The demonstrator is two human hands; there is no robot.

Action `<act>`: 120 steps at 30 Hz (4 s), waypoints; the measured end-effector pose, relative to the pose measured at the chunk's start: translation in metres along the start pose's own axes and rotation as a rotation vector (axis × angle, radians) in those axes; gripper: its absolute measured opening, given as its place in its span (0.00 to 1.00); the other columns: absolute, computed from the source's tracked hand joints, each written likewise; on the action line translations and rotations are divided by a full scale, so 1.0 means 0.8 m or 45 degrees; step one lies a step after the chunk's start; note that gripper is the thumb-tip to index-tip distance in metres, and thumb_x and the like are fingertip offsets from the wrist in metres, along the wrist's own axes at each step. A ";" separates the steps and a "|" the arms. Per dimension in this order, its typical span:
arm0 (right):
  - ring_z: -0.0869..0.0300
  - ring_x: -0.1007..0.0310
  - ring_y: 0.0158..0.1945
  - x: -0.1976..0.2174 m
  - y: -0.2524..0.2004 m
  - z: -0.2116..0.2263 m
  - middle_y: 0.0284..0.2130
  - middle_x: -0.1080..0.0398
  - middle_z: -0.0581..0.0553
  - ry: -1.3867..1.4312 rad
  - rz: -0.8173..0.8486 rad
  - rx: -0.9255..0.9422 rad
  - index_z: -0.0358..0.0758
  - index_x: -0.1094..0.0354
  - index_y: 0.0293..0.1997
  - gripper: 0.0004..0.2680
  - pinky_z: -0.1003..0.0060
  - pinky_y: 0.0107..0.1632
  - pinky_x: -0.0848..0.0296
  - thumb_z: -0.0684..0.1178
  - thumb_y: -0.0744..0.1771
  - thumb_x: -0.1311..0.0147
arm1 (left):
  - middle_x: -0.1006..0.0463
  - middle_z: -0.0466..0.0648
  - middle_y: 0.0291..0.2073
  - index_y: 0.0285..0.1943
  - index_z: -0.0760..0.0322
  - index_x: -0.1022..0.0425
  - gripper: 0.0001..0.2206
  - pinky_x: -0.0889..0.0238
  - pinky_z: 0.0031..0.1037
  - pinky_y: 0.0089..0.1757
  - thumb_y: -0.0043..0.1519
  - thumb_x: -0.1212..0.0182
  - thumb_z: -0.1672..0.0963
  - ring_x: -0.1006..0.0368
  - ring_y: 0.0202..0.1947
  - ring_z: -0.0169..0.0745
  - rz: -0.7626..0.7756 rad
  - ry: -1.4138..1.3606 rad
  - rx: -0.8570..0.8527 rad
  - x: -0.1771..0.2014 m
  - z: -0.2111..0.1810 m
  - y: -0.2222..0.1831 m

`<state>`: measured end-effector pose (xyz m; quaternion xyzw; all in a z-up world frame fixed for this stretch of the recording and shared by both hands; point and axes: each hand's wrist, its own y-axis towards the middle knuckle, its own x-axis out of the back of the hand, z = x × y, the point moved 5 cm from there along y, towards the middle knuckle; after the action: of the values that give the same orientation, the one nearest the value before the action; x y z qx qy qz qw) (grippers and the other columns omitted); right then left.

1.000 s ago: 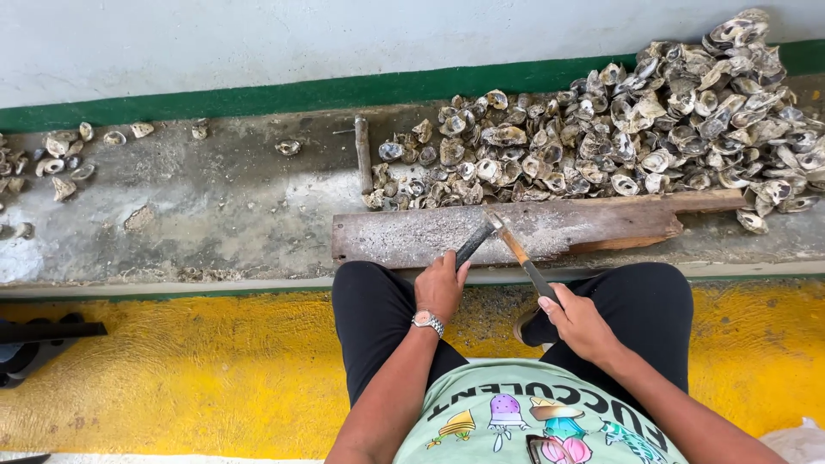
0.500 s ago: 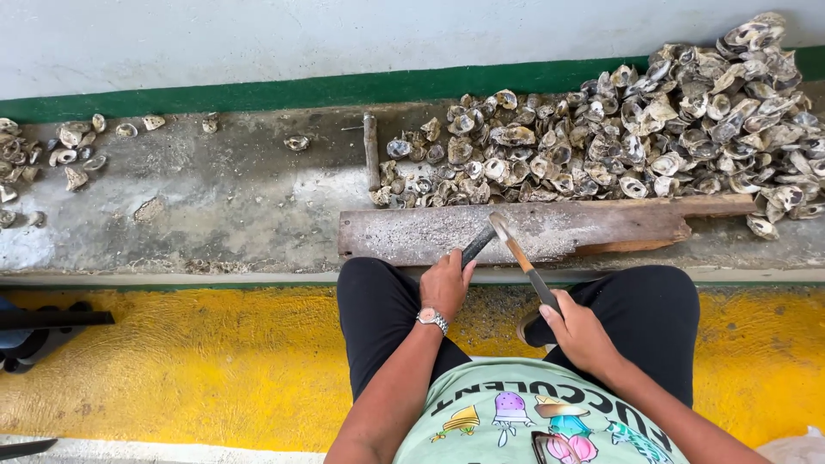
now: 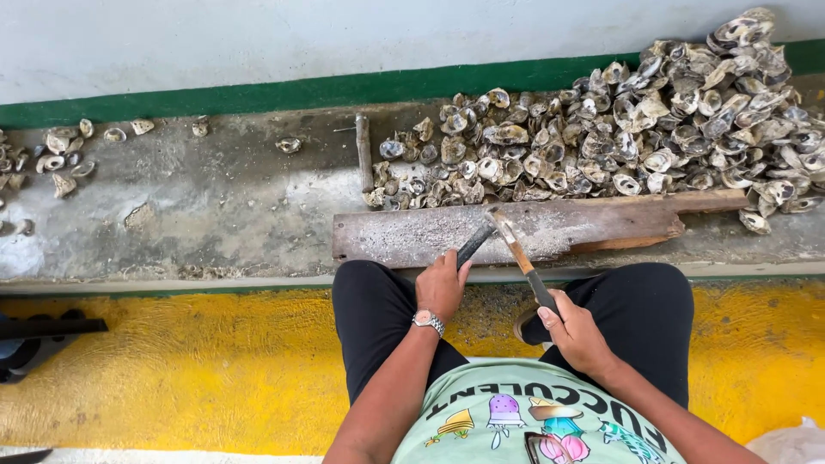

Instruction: The recorder uses a scraper and hammer to clean or shuck oyster shells on a wooden board.

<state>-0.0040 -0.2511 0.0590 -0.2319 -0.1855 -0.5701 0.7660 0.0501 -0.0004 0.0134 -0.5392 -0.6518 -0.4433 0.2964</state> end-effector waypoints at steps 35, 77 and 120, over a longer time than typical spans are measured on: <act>0.41 0.24 0.48 0.058 0.213 -0.087 0.46 0.27 0.33 -1.018 -0.251 -0.324 0.37 0.34 0.60 0.18 0.46 0.48 0.25 0.58 0.68 0.48 | 0.18 0.56 0.34 0.52 0.59 0.25 0.17 0.31 0.46 0.33 0.66 0.42 0.46 0.22 0.31 0.60 0.077 -0.222 0.208 0.000 0.015 0.006; 0.58 0.34 0.22 0.010 0.253 -0.036 0.26 0.27 0.40 -0.327 -0.104 -0.062 0.51 0.30 0.63 0.14 0.58 0.30 0.32 0.46 0.69 0.50 | 0.19 0.57 0.32 0.53 0.59 0.24 0.18 0.30 0.44 0.33 0.65 0.42 0.46 0.22 0.32 0.61 -0.127 -0.452 0.253 -0.005 0.026 0.012; 0.62 0.26 0.30 0.063 0.215 -0.173 0.29 0.24 0.44 0.065 -0.086 -0.235 0.35 0.25 0.50 0.09 0.63 0.37 0.27 0.46 0.68 0.46 | 0.21 0.55 0.25 0.49 0.65 0.22 0.21 0.33 0.39 0.33 0.65 0.44 0.45 0.25 0.26 0.50 0.009 -0.701 0.722 -0.061 0.070 0.004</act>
<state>0.1784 -0.3279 -0.0522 -0.2805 -0.1201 -0.6160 0.7263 0.0704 0.0285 -0.0516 -0.5368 -0.8017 -0.0834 0.2494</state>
